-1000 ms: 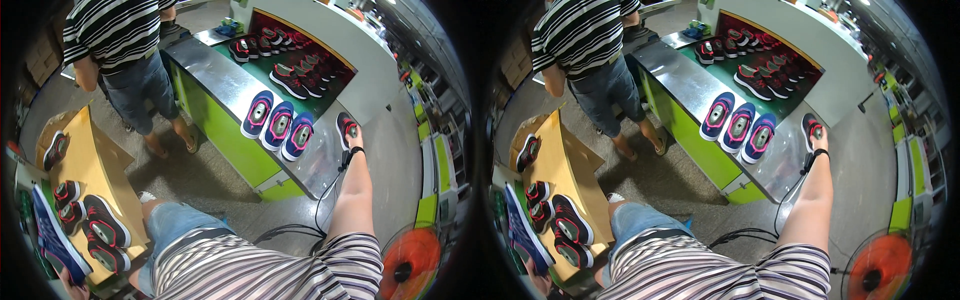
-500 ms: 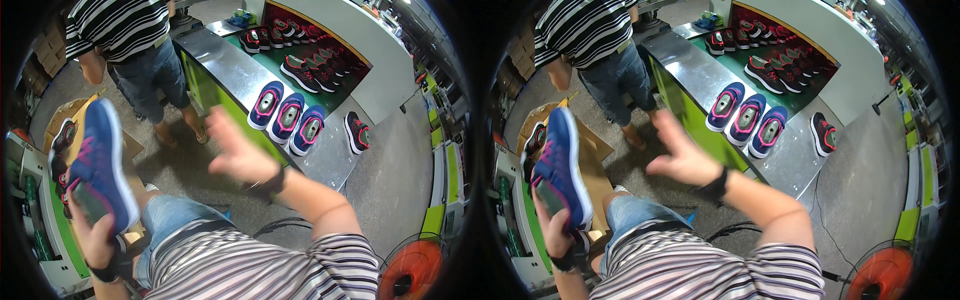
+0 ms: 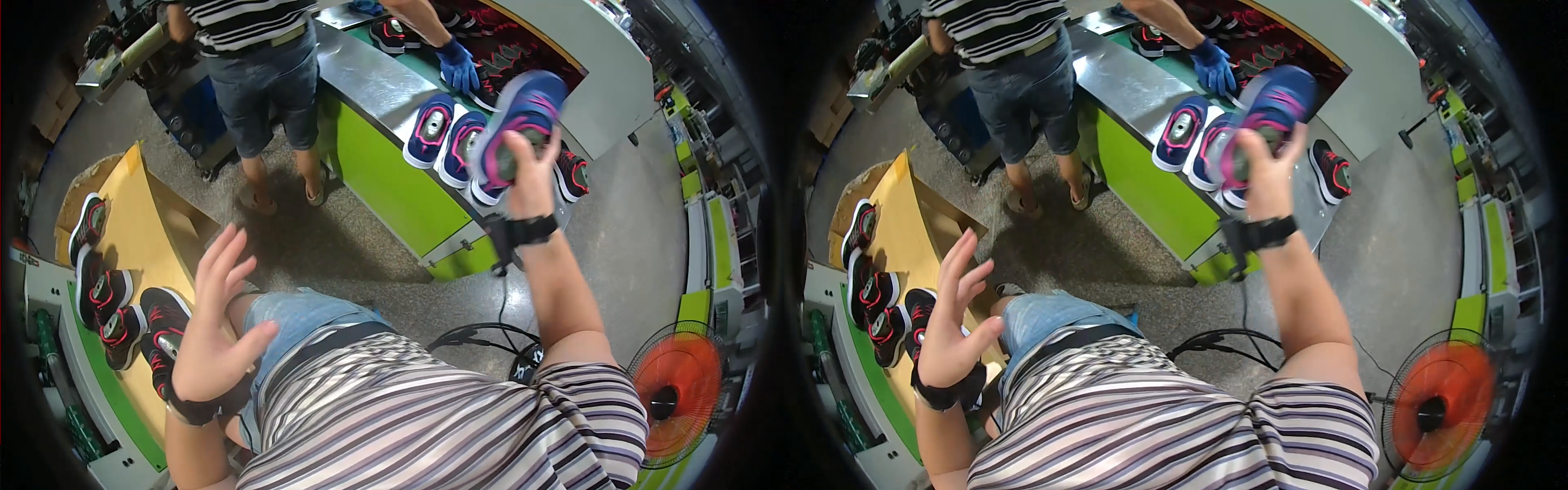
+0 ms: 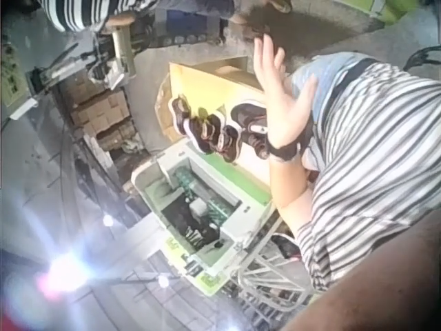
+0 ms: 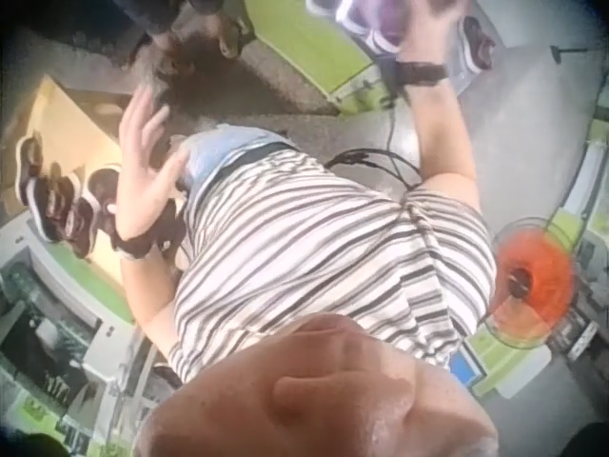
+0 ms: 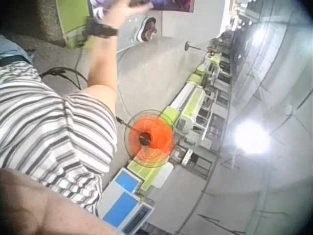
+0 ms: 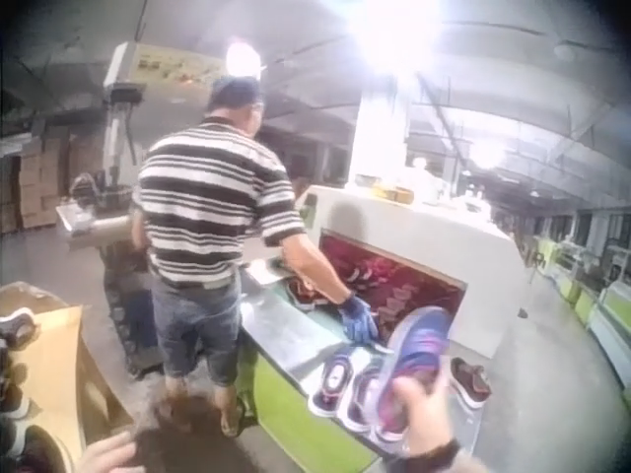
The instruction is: Inspecting shoes for quality and loading them onto a conveyor belt.
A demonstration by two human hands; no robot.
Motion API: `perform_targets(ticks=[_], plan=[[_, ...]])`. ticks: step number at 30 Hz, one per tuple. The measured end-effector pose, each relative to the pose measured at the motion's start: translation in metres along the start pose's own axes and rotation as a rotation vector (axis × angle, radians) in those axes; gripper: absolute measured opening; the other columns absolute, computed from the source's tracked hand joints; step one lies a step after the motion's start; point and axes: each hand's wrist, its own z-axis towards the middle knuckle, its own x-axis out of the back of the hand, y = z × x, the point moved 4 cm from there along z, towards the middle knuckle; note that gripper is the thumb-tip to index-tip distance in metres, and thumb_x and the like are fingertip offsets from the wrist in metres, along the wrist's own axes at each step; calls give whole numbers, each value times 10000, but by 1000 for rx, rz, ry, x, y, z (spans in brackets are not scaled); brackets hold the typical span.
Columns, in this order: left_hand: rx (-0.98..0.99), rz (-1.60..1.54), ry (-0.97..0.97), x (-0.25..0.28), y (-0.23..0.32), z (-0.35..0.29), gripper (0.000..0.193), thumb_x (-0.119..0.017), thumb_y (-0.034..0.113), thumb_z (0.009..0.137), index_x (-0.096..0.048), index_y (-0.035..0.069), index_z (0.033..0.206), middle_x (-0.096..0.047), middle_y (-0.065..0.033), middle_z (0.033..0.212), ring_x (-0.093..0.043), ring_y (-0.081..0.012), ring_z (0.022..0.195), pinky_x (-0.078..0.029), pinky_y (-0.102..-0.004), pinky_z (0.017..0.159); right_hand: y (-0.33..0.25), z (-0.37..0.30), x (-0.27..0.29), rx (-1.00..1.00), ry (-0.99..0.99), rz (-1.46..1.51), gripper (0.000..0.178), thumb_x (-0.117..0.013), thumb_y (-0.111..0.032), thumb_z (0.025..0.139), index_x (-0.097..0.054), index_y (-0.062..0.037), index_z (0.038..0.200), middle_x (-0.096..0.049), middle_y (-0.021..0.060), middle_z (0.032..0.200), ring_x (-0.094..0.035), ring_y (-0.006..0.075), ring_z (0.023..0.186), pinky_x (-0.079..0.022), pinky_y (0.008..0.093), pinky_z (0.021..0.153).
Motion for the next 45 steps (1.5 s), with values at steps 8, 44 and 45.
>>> perform_targets(ticks=[8, 44, 45], plan=[[207, -79, 163, 63, -45, -66, 818, -712, 295, 837, -322, 66, 1518, -285, -128, 1569, -498, -272, 1289, -366, -402, 1087, 86, 78, 194, -404, -24, -591, 1093, -827, -215, 706, -148, 24, 1529, -487, 212, 1361, -503, 295, 1244, -403, 391, 1057], [225, 79, 497, 129, -51, -209, 608, -639, 59, 855, -439, -20, 1423, -363, -183, 1517, -413, -314, 1370, -362, -414, 1108, 152, 62, -86, -276, -734, -2489, 494, -486, -326, 991, -456, -203, 1469, -385, 116, 1536, -273, 385, 1443, -308, 749, 1001], [294, 168, 565, 137, -43, -223, 578, -645, 63, 858, -472, -4, 1405, -408, -181, 1491, -417, -314, 1368, -347, -408, 1109, 146, 61, -86, -342, -786, -2544, 494, -482, -324, 993, -450, -212, 1473, -386, 114, 1537, -272, 380, 1446, -311, 732, 1019]])
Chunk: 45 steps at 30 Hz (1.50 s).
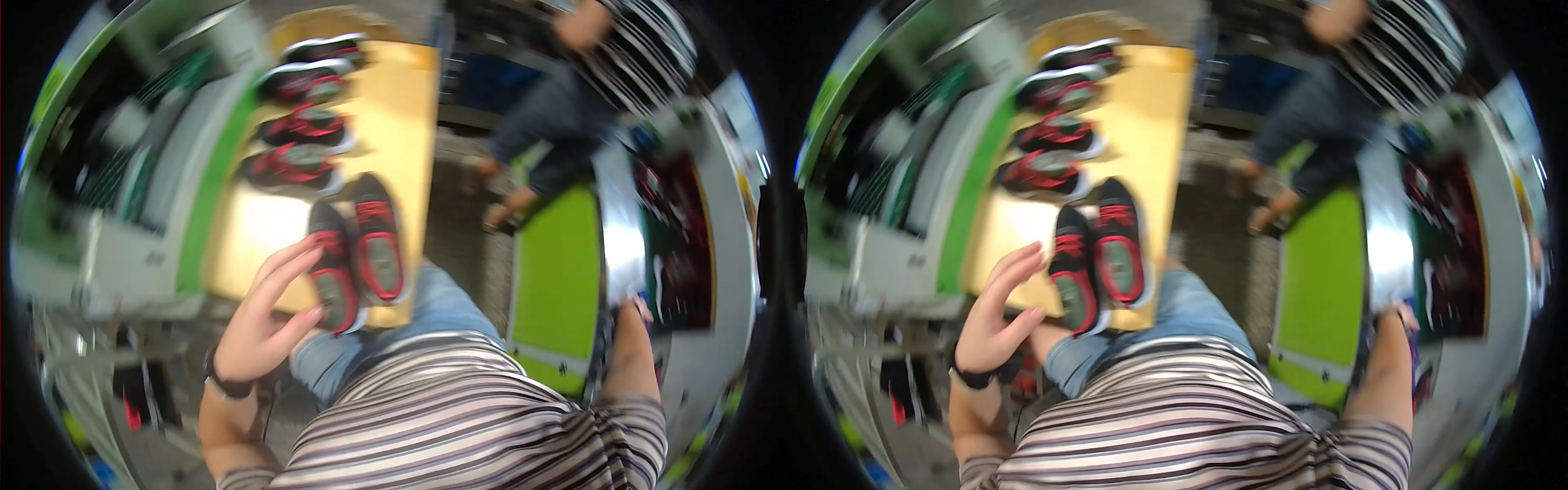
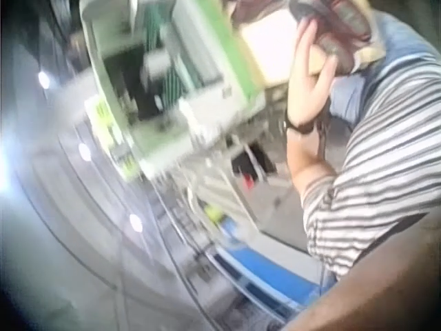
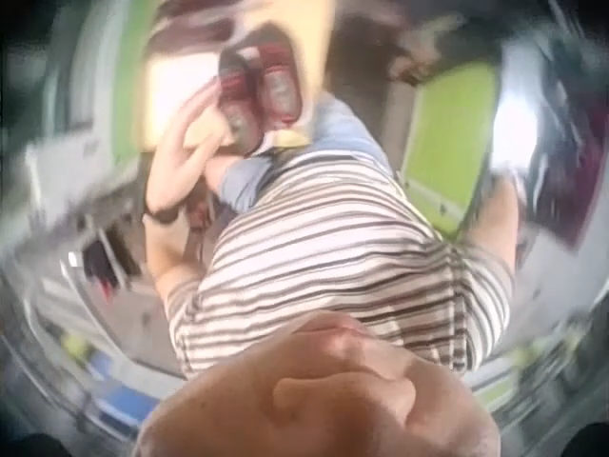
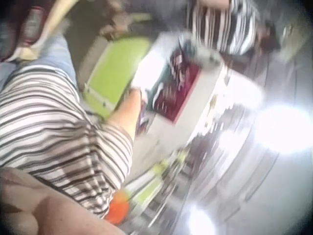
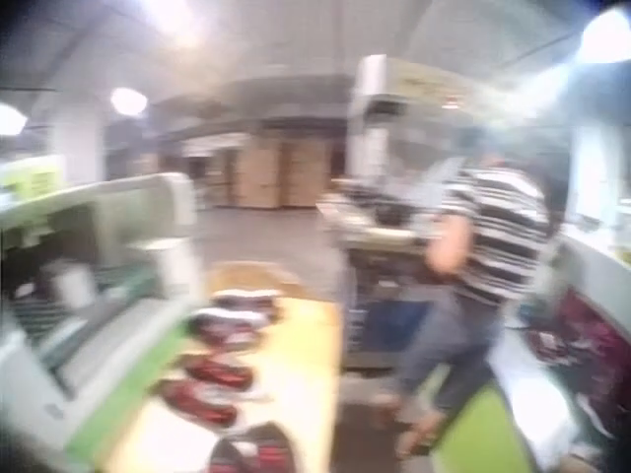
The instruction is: Inspecting shoes for quality and loading them onto a conveyor belt.
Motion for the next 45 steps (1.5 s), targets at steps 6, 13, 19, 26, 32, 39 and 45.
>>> perform_targets(ticks=[6, 13, 19, 26, 32, 39, 45], plan=[[298, 143, 466, 42, -71, -61, 512, -634, 106, 895, -501, 21, 1383, -490, -143, 1431, -451, -270, 1339, -346, -385, 1095, -143, 7, 72, 626, 436, 289, 419, -604, -300, 913, -609, -87, 1274, -598, 197, 1263, -523, 378, 1232, -426, 482, 1033], [586, -377, 512, 13, -145, -37, 633, -650, 263, 947, -385, 1, 1459, -461, -150, 1455, -445, -233, 1327, -370, -370, 1077, -396, -348, 294, 2018, 762, 744, 422, -736, -229, 859, -601, 5, 1183, -618, 195, 1164, -583, 354, 1117, -457, 394, 964], [559, -925, 632, -2, -196, 99, 1087, -718, 389, 876, 43, 5, 1551, -257, -240, 1562, -221, -301, 1464, -189, -453, 1183, -539, -435, 301, 2178, 152, 669, 755, -799, -354, 792, -466, -79, 1411, -584, 212, 1327, -549, 334, 1252, -419, 386, 1052], [770, -569, 392, 17, -169, 68, 1109, -610, 675, 839, -105, -6, 1554, -208, -209, 1602, -228, -300, 1472, -243, -471, 1152, -527, -400, 283, 2239, -143, 791, 805, -720, -384, 890, -336, -26, 1500, -520, 215, 1395, -497, 266, 1308, -397, 340, 1070], [361, 1, 210, -68, -102, -24, 1090, -817, 290, 806, -64, 39, 1553, -359, -247, 1477, -355, -300, 1396, -269, -382, 1155, -395, -359, 188, 1933, -355, 1009, 806, -664, -320, 945, -207, -23, 1539, -263, 236, 1560, -250, 313, 1462, -244, 406, 1176], [407, -571, 542, -96, -99, -34, 907, -679, -16, 751, -169, 66, 1497, -447, -157, 1355, -473, -228, 1256, -369, -344, 1070, -307, -416, 86, 1897, -242, 1049, 1129, -827, -284, 760, -61, -35, 1552, -186, 226, 1581, -175, 313, 1483, -174, 412, 1196], [582, -963, 751, -72, -82, -99, 823, -631, -69, 758, -249, 39, 1479, -504, -118, 1297, -534, -198, 1157, -460, -325, 986, -283, -405, 99, 1955, -802, 1144, 946, -703, 17, 713, -214, -54, 1520, -390, 150, 1434, -407, 234, 1349, -341, 375, 1124]])
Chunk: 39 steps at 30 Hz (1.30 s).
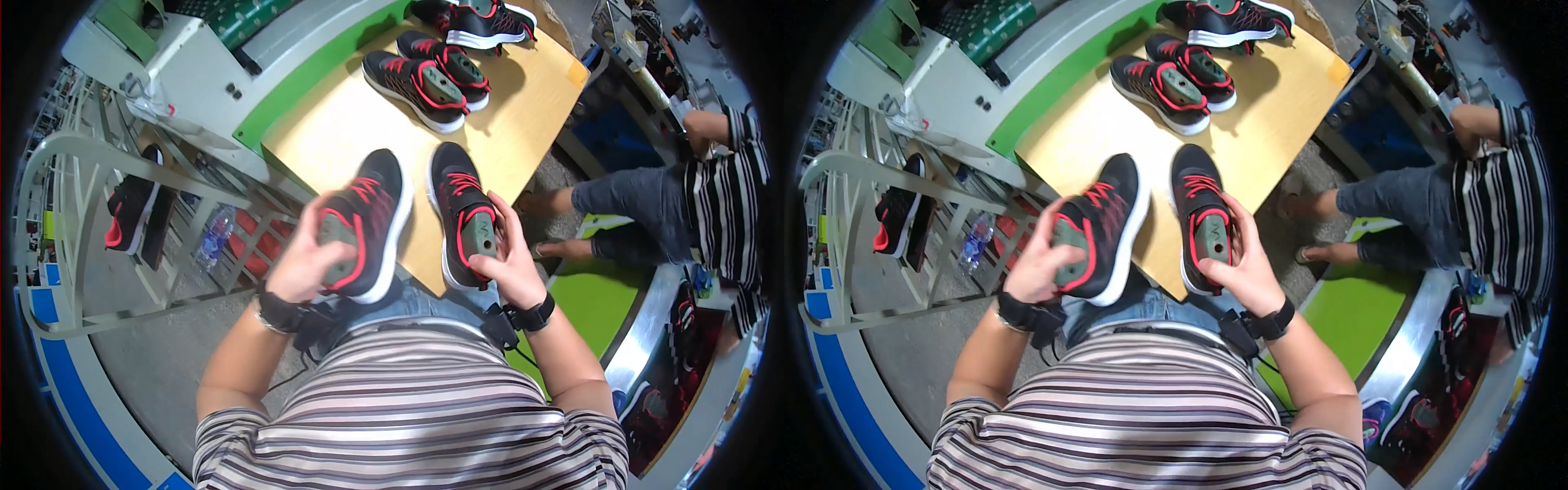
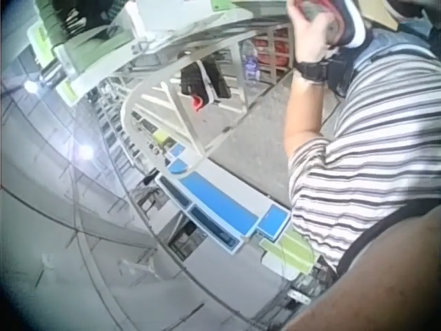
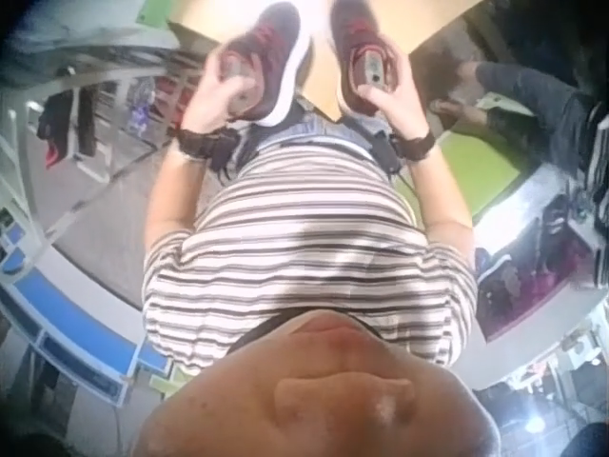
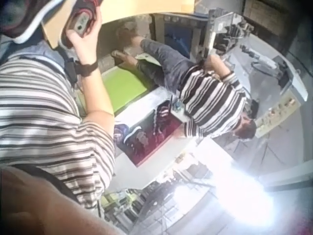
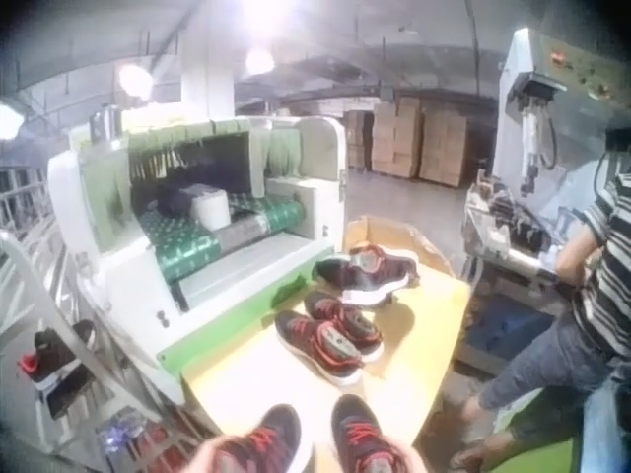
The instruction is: Inspecting shoes for quality and loading them onto a conveyor belt.
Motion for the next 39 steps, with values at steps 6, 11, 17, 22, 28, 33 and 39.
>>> perform_targets(ticks=[6, 11, 17, 22, 28, 33, 39], plan=[[-316, 47, 301, 7, 5, 14, 824, -632, -40, 803, -177, 23, 1487, -475, -127, 1309, -510, -203, 1178, -430, -338, 1020, -4, 51, -51, -28, -83, 252, 827, -666, -28, 788, -265, -89, 1508, -483, 135, 1347, -499, 229, 1238, -399, 363, 1068], [-543, 378, 569, 47, 6, 113, 843, -626, 110, 943, -46, 27, 1549, -426, -185, 1397, -482, -226, 1212, -404, -310, 1036, -29, 143, -93, 921, -69, -963, 662, -733, -109, 794, -475, -109, 1403, -463, 210, 1404, -442, 398, 1303, -324, 525, 1093], [-520, 268, 437, 39, 12, 107, 729, -529, 139, 1011, -58, 58, 1562, -314, -152, 1506, -334, -216, 1368, -238, -343, 1159, -54, 183, 162, 327, 815, -743, 961, -833, -414, 715, -367, 57, 1411, -487, 276, 1353, -451, 408, 1284, -345, 452, 1085], [-437, 120, 351, 35, 22, 103, 731, -536, 117, 997, -73, 43, 1557, -269, -167, 1530, -303, -233, 1394, -222, -354, 1169, -15, 207, 173, -15, 826, -587, 1232, -856, -463, 670, -108, -17, 1541, -337, 348, 1479, -368, 432, 1380, -324, 427, 1132], [-870, 933, 394, -60, 77, 89, 828, -684, 160, 871, -189, 34, 1523, -122, -259, 1572, -141, -389, 1473, -154, -479, 1189, -41, 195, 140, 291, 806, -456, 1188, -887, -244, 677, -99, -40, 1542, -406, 294, 1385, -484, 350, 1245, -432, 415, 1020], [-798, 782, 7, -144, 81, 124, 820, -688, 117, 844, -218, 20, 1509, -183, -241, 1554, -170, -385, 1468, -167, -457, 1185, 8, 240, 169, 177, 620, 133, 449, -749, -179, 863, -578, 3, 1236, -651, 62, 1095, -616, 160, 993, -476, 288, 901], [-612, 283, -180, -151, 86, 156, 1074, -788, 239, 834, -20, 19, 1552, -202, -251, 1541, -248, -312, 1441, -231, -417, 1169, -58, 176, 87, 452, 494, -199, 732, -693, -97, 843, -341, 40, 1469, -525, 135, 1349, -544, 205, 1193, -414, 318, 1040]])
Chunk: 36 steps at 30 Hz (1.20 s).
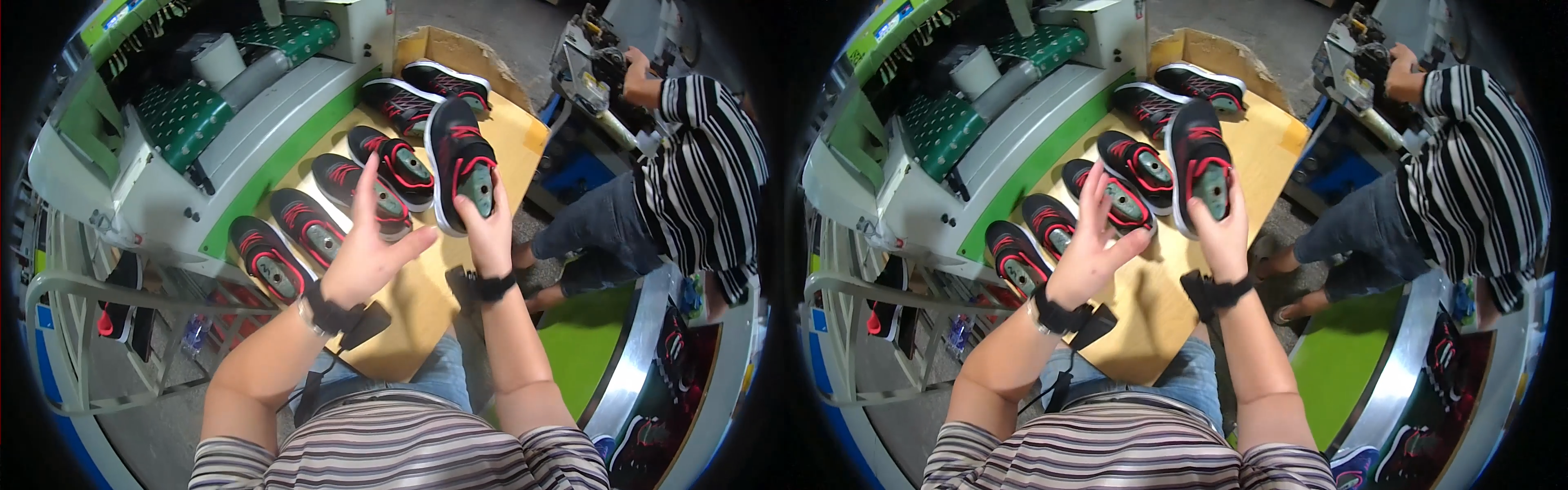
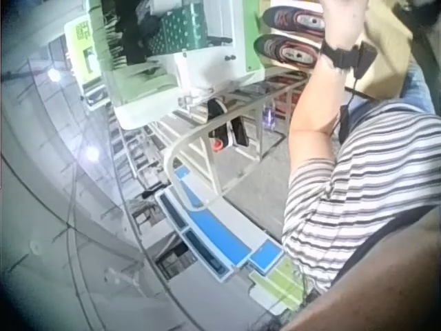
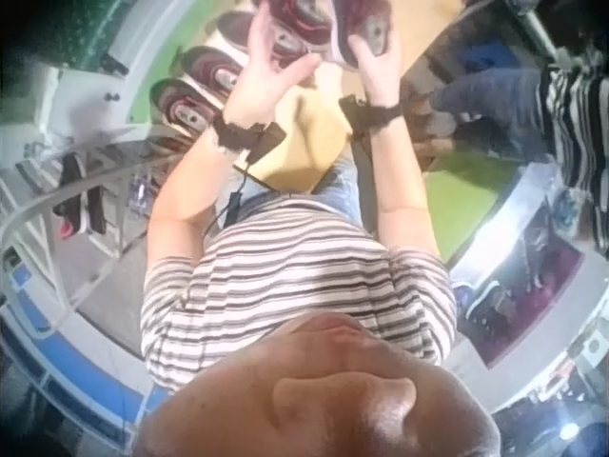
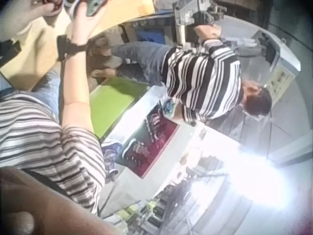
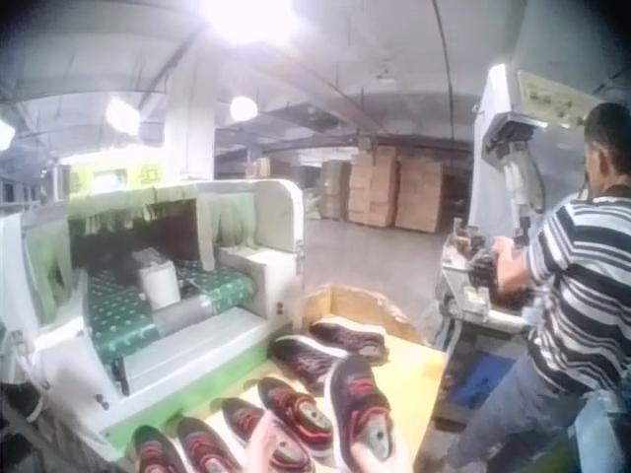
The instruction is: Inspecting shoes for quality and loading them onto a conveyor belt.
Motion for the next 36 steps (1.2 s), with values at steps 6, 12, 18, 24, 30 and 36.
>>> perform_targets(ticks=[6, 12, 18, 24, 30, 36], plan=[[161, -500, 445, 64, 33, 55, 880, -682, 28, 757, -200, 53, 1492, -588, -111, 1145, -640, -224, 927, -560, -384, 839, -66, 22, -40, 168, -538, 25, 747, -755, -184, 835, -402, -2, 1468, -429, 177, 1496, -379, 250, 1408, -256, 363, 1166], [-156, -81, 650, 172, 110, 93, 763, -648, -10, 759, -281, 30, 1426, -576, -146, 1119, -617, -280, 1024, -535, -423, 904, 67, 55, -56, 163, -377, -252, 658, -730, -71, 824, -461, -57, 1424, -553, 169, 1375, -531, 264, 1277, -403, 356, 1073], [28, 657, 1136, 304, 92, 147, 1149, -759, 247, 667, -58, -84, 1514, -151, -330, 1549, -175, -412, 1468, -186, -385, 1207, -11, 104, -64, 168, -155, -65, 444, -712, -80, 860, -583, 2, 1276, -621, 105, 1223, -592, 178, 1097, -456, 309, 967], [-189, 645, 978, 299, 84, 124, 989, -728, 365, 836, -154, -84, 1505, -121, -335, 1563, -129, -405, 1484, -167, -386, 1204, -120, 201, -214, 625, -212, 56, 463, -697, -164, 878, -562, -7, 1291, -641, 175, 1194, -622, 242, 1099, -458, 337, 978], [12, 1003, 66, 119, 43, 7, 894, -722, 297, 859, -201, 141, 1568, 65, -228, 1624, -36, -448, 1492, -90, -572, 1179, -57, 280, -350, 601, -403, -473, 623, -549, 26, 830, -454, -91, 1435, -446, 206, 1468, -448, 339, 1353, -370, 386, 1111], [180, 1458, -147, 119, -19, -79, 877, -688, 459, 827, -299, 108, 1531, -237, -181, 1599, -264, -408, 1448, -135, -630, 1134, -73, 65, -269, 450, -1042, -266, 552, -642, -115, 897, -468, -83, 1420, -384, 227, 1505, -390, 393, 1384, -351, 397, 1133]])
